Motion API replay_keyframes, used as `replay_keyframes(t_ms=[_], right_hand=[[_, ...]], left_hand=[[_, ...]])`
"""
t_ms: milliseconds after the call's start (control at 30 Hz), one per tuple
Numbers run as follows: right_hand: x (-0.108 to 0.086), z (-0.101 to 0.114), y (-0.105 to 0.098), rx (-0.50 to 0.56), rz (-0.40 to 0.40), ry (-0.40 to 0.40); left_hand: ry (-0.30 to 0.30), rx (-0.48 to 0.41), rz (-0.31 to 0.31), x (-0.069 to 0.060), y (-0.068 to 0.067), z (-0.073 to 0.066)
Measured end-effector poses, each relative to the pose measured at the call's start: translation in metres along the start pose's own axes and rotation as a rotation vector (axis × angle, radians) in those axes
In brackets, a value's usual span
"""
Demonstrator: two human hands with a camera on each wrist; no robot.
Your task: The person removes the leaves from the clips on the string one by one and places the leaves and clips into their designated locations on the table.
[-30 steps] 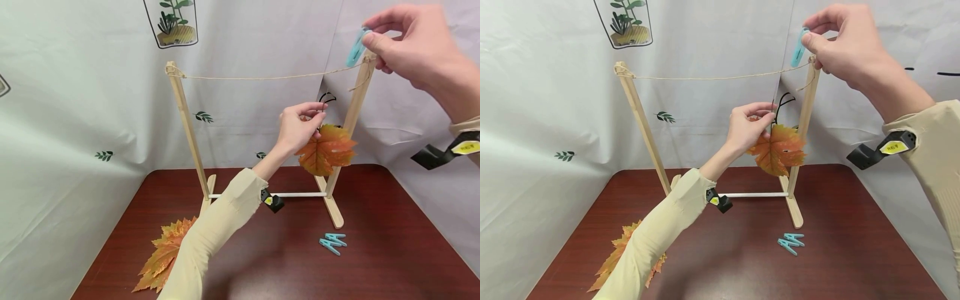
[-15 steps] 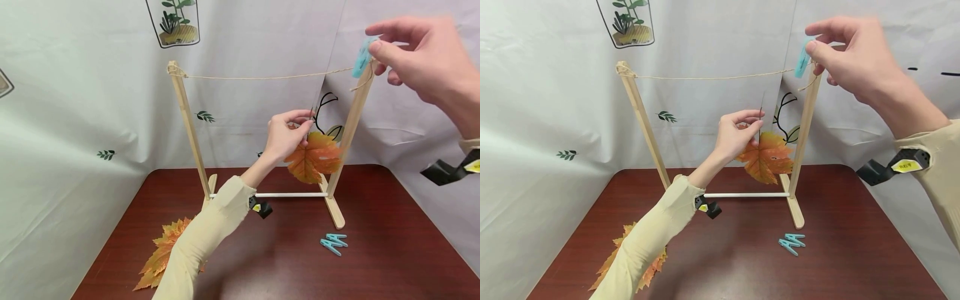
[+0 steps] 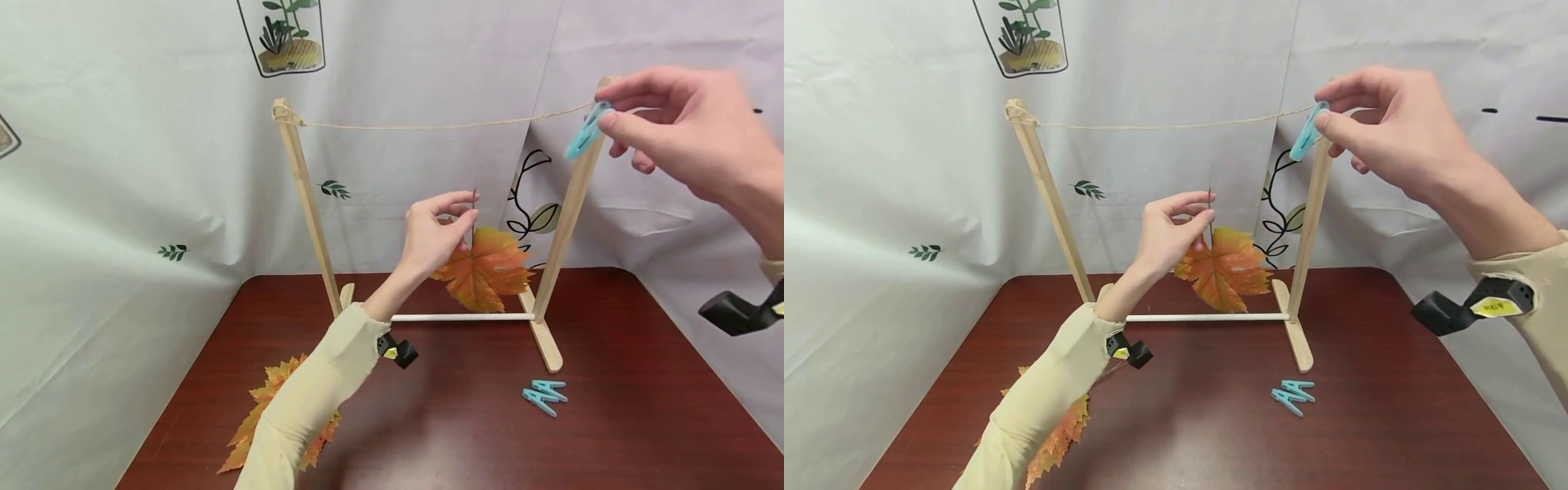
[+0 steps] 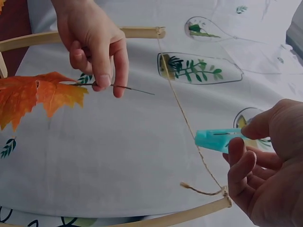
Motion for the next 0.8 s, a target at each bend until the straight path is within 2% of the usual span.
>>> replay_keyframes(t_ms=[100,467,633,800], right_hand=[[-0.003,-0.002,0.001,0.015,0.021,-0.011],[-0.022,-0.018,0.012,-0.059,0.076,-0.005],[-0.033,-0.023,0.018,-0.096,0.089,0.007],[-0.041,-0.029,0.022,-0.107,0.101,0.011]], left_hand=[[0.004,-0.002,-0.004,-0.003,-0.006,0.000],[0.001,0.013,0.008,-0.018,-0.026,-0.002],[0.002,0.045,0.008,-0.026,-0.040,-0.002],[-0.015,0.074,-0.017,-0.035,-0.057,-0.002]])
Point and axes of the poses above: each hand's wrist, its own x-axis towards the middle knuckle, its own y-axis out of the palm, z = x × y, the point moved 9 cm from there along x, towards the middle knuckle, and after that the axes turned 13 degrees about -x, right-handed, at the moved point
